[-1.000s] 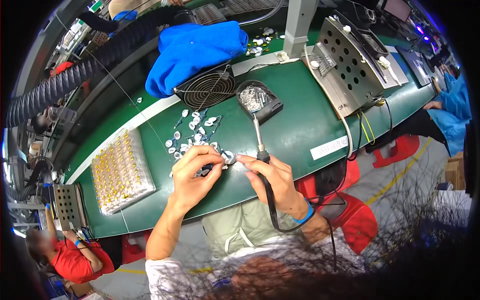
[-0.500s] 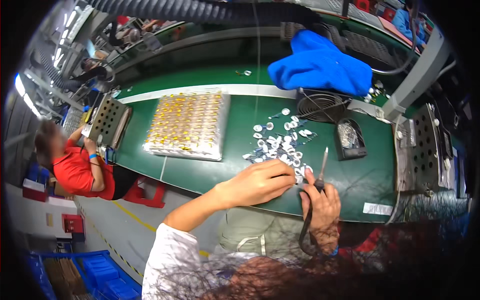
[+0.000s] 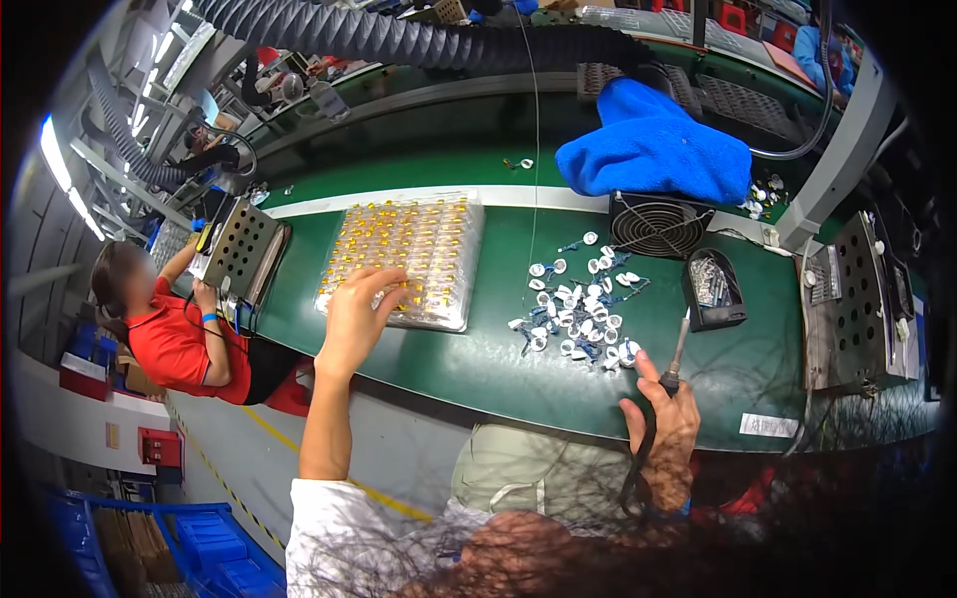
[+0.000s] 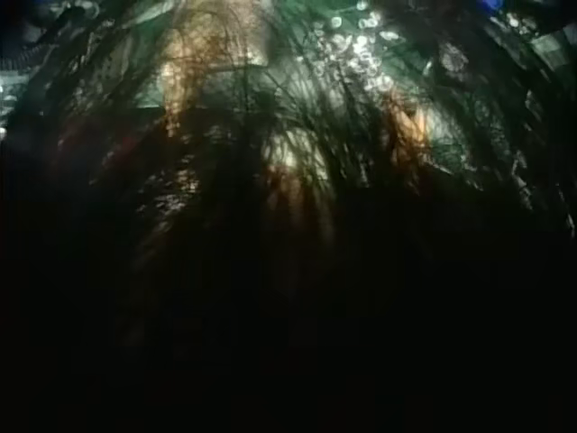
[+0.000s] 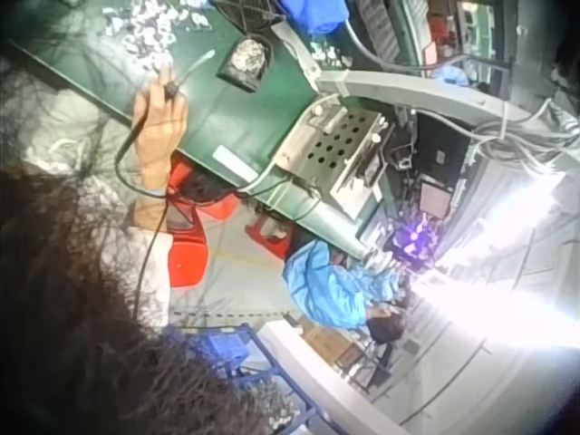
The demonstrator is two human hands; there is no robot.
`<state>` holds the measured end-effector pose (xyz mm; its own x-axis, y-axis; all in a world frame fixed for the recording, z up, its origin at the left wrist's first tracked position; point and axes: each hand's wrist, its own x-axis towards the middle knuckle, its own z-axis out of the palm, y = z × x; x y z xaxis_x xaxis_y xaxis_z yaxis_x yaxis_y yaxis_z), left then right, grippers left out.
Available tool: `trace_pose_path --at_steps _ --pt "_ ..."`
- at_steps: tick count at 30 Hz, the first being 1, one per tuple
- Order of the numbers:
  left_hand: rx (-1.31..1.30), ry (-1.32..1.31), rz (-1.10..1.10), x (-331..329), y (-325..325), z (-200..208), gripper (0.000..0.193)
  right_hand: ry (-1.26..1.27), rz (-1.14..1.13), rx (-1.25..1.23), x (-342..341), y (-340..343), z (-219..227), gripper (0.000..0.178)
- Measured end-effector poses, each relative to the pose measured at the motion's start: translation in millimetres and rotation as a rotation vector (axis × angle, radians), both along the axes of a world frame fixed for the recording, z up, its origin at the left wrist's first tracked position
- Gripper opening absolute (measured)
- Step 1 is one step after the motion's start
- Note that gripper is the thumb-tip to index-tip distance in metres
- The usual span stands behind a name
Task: Soldering small electronic components onto an assembly at a factory workstation.
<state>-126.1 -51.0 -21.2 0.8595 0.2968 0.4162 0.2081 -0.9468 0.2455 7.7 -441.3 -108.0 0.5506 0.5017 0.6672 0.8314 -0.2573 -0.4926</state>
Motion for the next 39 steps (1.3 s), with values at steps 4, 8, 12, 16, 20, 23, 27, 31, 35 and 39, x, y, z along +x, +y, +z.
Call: trace_pose_path --at_steps 4,8,12,16,20,23,27,31,35,39 --pt "-0.214 -0.113 -0.027 12 -8 2 0.018 0.012 -0.008 -0.018 -2 -4 1 0.043" --pt "-0.511 -0.141 -0.453 51 -58 3 0.016 -0.020 -0.065 -0.036 -4 -15 -2 0.045" --pt "-0.804 -0.032 -0.679 87 -109 -9 0.017 0.114 0.001 0.226 -9 -19 0 0.041" --pt "-1.096 0.083 -0.700 110 -140 -28 0.014 0.132 -0.033 0.307 -11 -27 -8 0.057" --pt "-1.077 0.068 -0.685 123 -157 -49 0.013 0.073 -0.094 0.188 -14 -42 -9 0.043" --pt "-1.048 0.098 -0.700 125 -161 -60 0.014 0.097 -0.145 0.230 -17 -39 -10 0.033" --pt "-0.991 0.135 -0.681 124 -166 -59 0.015 0.037 -0.085 0.250 -11 -38 -9 0.032" --pt "-0.947 0.143 -0.679 126 -168 -58 0.015 0.043 -0.085 0.216 -12 -37 -6 0.032" --pt "-0.927 0.147 -0.679 127 -169 -55 0.014 0.062 -0.120 0.139 -14 -37 -7 0.028" --pt "-0.895 0.133 -0.698 129 -169 -53 0.014 0.021 -0.106 0.135 -11 -34 -5 0.029"
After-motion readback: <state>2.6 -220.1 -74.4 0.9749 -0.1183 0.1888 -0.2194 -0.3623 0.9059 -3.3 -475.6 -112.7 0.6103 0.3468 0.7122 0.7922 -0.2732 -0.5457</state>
